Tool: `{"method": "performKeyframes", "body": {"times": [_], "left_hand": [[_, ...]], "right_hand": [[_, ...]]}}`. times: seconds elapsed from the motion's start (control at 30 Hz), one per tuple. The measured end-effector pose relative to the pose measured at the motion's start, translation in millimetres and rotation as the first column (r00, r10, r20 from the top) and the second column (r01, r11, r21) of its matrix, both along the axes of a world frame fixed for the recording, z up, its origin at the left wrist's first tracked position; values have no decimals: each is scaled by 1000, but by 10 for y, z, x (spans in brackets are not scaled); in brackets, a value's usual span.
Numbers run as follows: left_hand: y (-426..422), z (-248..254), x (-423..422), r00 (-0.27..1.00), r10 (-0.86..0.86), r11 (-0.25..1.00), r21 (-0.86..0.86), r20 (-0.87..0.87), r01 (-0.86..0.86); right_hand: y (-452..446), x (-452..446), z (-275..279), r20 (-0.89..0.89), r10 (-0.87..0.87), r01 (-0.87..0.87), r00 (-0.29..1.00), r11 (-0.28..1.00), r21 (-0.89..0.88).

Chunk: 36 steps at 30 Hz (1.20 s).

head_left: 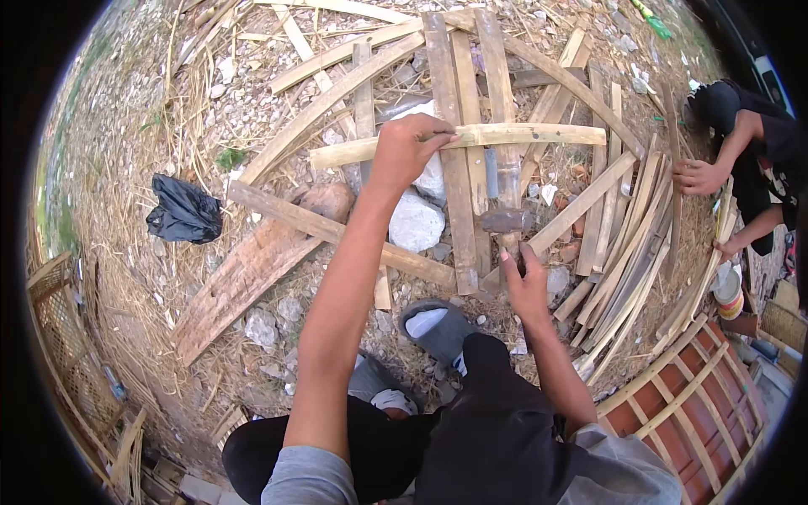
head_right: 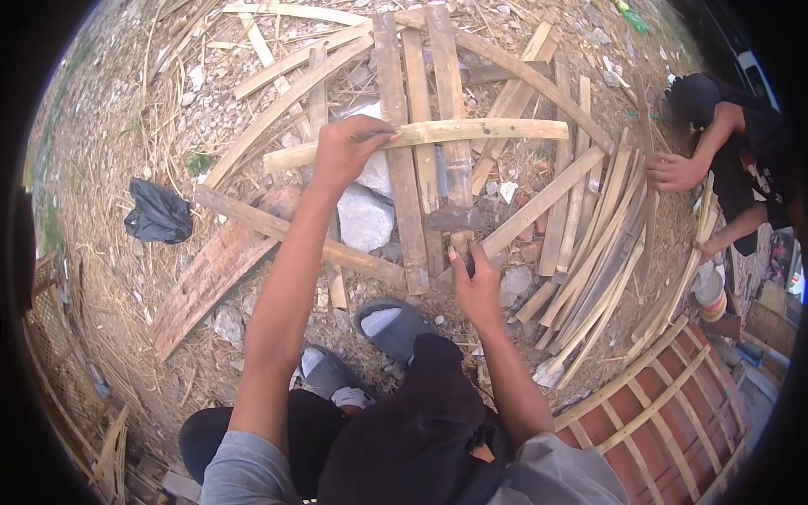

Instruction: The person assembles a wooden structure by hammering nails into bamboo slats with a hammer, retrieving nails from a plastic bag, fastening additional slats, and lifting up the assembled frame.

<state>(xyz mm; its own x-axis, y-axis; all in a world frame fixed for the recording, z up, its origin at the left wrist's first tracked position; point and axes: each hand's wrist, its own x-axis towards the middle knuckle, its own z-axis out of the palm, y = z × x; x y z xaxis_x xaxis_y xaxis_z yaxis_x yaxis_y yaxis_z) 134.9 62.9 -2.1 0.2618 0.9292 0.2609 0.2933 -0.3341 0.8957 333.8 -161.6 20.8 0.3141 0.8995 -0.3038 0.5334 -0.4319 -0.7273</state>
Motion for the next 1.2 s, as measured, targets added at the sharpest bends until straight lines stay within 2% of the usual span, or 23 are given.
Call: {"method": "performKeyframes", "body": {"times": [0.07, 0.17, 0.23, 0.33, 0.37, 0.47, 0.57, 0.67, 0.7, 0.8, 0.93, 0.97, 1.07, 1.2], "left_hand": [[-6, 0, 17, 1000, -26, 1000, 16, 6, 26], [-2, 11, 32, 998, -54, 998, 35, -29, 55], [-6, 48, 41, 997, -60, 997, 54, -54, 63], [-70, 231, 64, 993, 57, 985, -157, -102, -72], [-80, 150, 46, 998, 57, 990, -127, -31, -60], [-131, 189, -11, 989, 146, 960, -244, 17, -137], [-129, 143, -18, 948, 285, 957, -95, 140, -274], [-114, 69, 14, 950, 243, 967, -132, 197, -220], [-119, 70, 41, 959, 209, 975, -110, 192, -191], [-128, 36, 145, 987, 157, 986, -63, 25, -155], [-131, -85, 224, 997, 70, 996, 57, -26, -69], [-134, -108, 226, 994, 100, 995, 15, -41, -99], [-142, -137, 238, 991, 135, 991, -27, 8, -135], [-126, -140, 212, 995, 100, 993, 70, 2, -100]], "right_hand": [[21, -33, 76, -20, -10, 10, 1000, 1000, 0], [-3, -3, -16, 41, 20, -22, 999, 998, 59], [11, -13, 3, 11, 23, -23, 1000, 1000, 18], [29, -30, 61, -7, 7, -7, 1000, 1000, -14], [35, -36, 68, -15, 5, -5, 1000, 1000, -21], [45, -31, 20, 33, 32, -31, 999, 999, -26], [77, -40, 88, -19, 16, -17, 1000, 999, -42], [68, -42, 84, 2, 12, -12, 1000, 998, -55], [69, -45, 86, 11, 14, -13, 1000, 999, -50], [65, -54, 92, 33, 15, -14, 999, 999, -30], [49, -58, 82, 44, 11, -11, 999, 1000, -3], [54, -53, 77, 48, 11, -11, 999, 1000, 3], [37, -43, 30, 52, 11, -11, 999, 1000, 10], [53, -31, 18, 34, 17, -16, 999, 1000, -21]]}}
